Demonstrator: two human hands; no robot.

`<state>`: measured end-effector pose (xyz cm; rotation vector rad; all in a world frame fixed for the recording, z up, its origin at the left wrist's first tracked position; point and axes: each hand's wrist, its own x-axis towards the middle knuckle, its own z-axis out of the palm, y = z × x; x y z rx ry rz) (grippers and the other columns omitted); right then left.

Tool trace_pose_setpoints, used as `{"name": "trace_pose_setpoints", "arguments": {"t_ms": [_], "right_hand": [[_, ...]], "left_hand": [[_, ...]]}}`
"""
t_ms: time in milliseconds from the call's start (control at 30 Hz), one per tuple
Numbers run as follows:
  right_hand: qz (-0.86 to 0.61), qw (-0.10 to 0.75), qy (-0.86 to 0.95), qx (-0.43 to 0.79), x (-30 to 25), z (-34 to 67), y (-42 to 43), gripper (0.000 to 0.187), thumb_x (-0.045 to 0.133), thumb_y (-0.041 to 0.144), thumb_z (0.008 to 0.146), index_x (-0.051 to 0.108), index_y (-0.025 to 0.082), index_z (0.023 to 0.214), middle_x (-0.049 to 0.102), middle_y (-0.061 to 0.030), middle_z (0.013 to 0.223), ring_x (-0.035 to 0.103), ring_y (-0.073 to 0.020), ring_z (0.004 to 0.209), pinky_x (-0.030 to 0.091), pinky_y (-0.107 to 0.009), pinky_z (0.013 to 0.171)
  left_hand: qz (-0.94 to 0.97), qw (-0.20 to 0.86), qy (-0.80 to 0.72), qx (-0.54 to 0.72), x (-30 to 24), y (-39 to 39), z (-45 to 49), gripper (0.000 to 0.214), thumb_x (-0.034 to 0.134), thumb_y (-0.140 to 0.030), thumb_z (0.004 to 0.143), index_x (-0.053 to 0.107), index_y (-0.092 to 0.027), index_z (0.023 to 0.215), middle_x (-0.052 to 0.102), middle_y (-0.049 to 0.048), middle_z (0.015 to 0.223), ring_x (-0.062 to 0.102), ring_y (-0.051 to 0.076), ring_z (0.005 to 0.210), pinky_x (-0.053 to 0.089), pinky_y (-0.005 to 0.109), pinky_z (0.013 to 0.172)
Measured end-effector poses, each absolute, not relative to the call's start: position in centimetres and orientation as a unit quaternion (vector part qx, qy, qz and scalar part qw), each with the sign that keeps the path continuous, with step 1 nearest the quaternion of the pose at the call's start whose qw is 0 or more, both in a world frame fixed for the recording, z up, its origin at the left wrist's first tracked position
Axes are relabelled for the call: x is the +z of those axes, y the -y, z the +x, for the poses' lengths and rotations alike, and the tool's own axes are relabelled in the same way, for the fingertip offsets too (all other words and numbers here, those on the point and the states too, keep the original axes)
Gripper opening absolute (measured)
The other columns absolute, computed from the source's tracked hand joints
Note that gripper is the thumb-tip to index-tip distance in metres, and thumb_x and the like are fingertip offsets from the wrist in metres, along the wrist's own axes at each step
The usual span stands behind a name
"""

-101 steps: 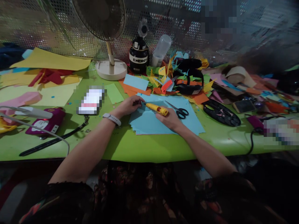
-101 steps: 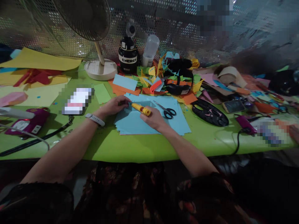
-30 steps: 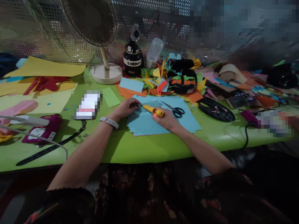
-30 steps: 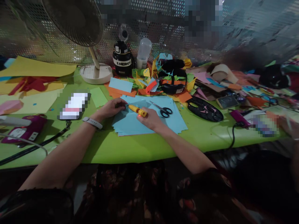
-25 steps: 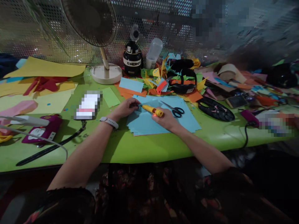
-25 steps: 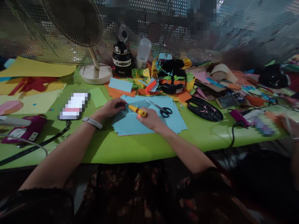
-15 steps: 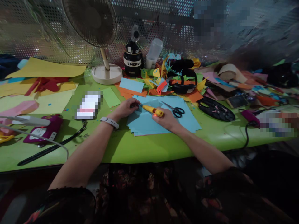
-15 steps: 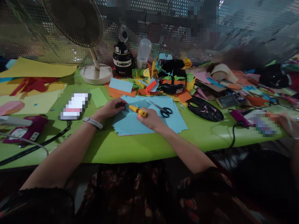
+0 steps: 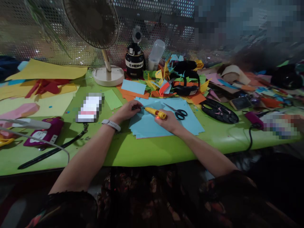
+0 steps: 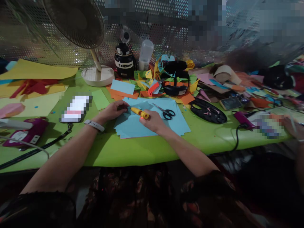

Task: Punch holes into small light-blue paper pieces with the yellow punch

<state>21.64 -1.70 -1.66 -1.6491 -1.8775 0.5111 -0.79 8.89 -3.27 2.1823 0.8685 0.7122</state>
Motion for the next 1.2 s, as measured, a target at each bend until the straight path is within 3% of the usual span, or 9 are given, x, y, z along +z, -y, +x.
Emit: {"name": "trace_pose_setpoints", "arguments": {"t_ms": [367, 467, 600, 800, 933, 1200], "right_hand": [[-0.612, 0.395, 0.668, 0.150, 1.0, 24.3, 2.3, 0.020, 0.056, 0.038, 0.078, 0.044, 0.023, 0.072, 0.048, 0.0026, 0.065, 0.043, -0.0138, 0.061, 0.036, -0.029, 0.060], [-0.639, 0.357, 0.675, 0.095, 2.0, 27.5, 2.9, 0.019, 0.057, 0.040, 0.078, 0.047, 0.024, 0.075, 0.053, 0.0002, 0.068, 0.049, -0.0163, 0.064, 0.038, -0.031, 0.062], [-0.698, 0.294, 0.653, 0.010, 1.1, 33.8, 4.5, 0.018, 0.058, 0.036, 0.077, 0.053, 0.023, 0.089, 0.064, -0.0085, 0.088, 0.060, -0.0246, 0.081, 0.046, -0.036, 0.074], [-0.775, 0.200, 0.599, -0.026, -1.0, 42.9, 7.6, 0.048, 0.066, 0.032, 0.068, 0.056, 0.017, 0.113, 0.065, -0.0156, 0.107, 0.062, -0.0326, 0.099, 0.050, -0.044, 0.085], [-0.786, 0.163, 0.595, -0.014, -1.7, 46.2, 8.4, 0.065, 0.070, 0.040, 0.068, 0.054, 0.014, 0.125, 0.063, -0.0175, 0.115, 0.061, -0.0329, 0.101, 0.049, -0.046, 0.089], [-0.777, 0.059, 0.624, -0.060, -0.1, 46.1, 9.7, 0.052, 0.062, 0.038, 0.075, 0.062, 0.014, 0.121, 0.065, -0.0183, 0.116, 0.059, -0.0382, 0.110, 0.047, -0.052, 0.093]], "left_hand": [[0.834, 0.333, -0.345, 0.272, -3.8, -9.5, -1.1, 0.022, 0.059, -0.029, 0.080, 0.065, -0.018, 0.098, 0.067, 0.0057, 0.089, 0.061, 0.018, 0.079, 0.052, 0.033, 0.075], [0.836, 0.330, -0.341, 0.275, -3.6, -9.5, -1.1, 0.026, 0.060, -0.032, 0.080, 0.065, -0.017, 0.101, 0.067, 0.0062, 0.090, 0.062, 0.018, 0.079, 0.052, 0.033, 0.074], [0.835, 0.336, -0.342, 0.272, -3.3, -9.4, -1.2, 0.038, 0.060, -0.035, 0.080, 0.063, -0.018, 0.114, 0.066, 0.0043, 0.084, 0.062, 0.019, 0.077, 0.052, 0.033, 0.072], [0.841, 0.301, -0.358, 0.272, -3.4, -9.6, -1.1, 0.037, 0.062, -0.039, 0.077, 0.066, -0.018, 0.108, 0.068, 0.0072, 0.093, 0.065, 0.022, 0.085, 0.054, 0.037, 0.081], [0.847, 0.283, -0.360, 0.271, -3.5, -9.6, -1.0, 0.035, 0.060, -0.038, 0.077, 0.066, -0.018, 0.105, 0.068, 0.0080, 0.097, 0.065, 0.022, 0.088, 0.054, 0.037, 0.084], [0.836, 0.270, -0.401, 0.261, -2.4, -9.2, -0.7, 0.028, 0.056, -0.032, 0.074, 0.067, -0.019, 0.097, 0.069, 0.0049, 0.094, 0.064, 0.021, 0.086, 0.053, 0.035, 0.083]]}}
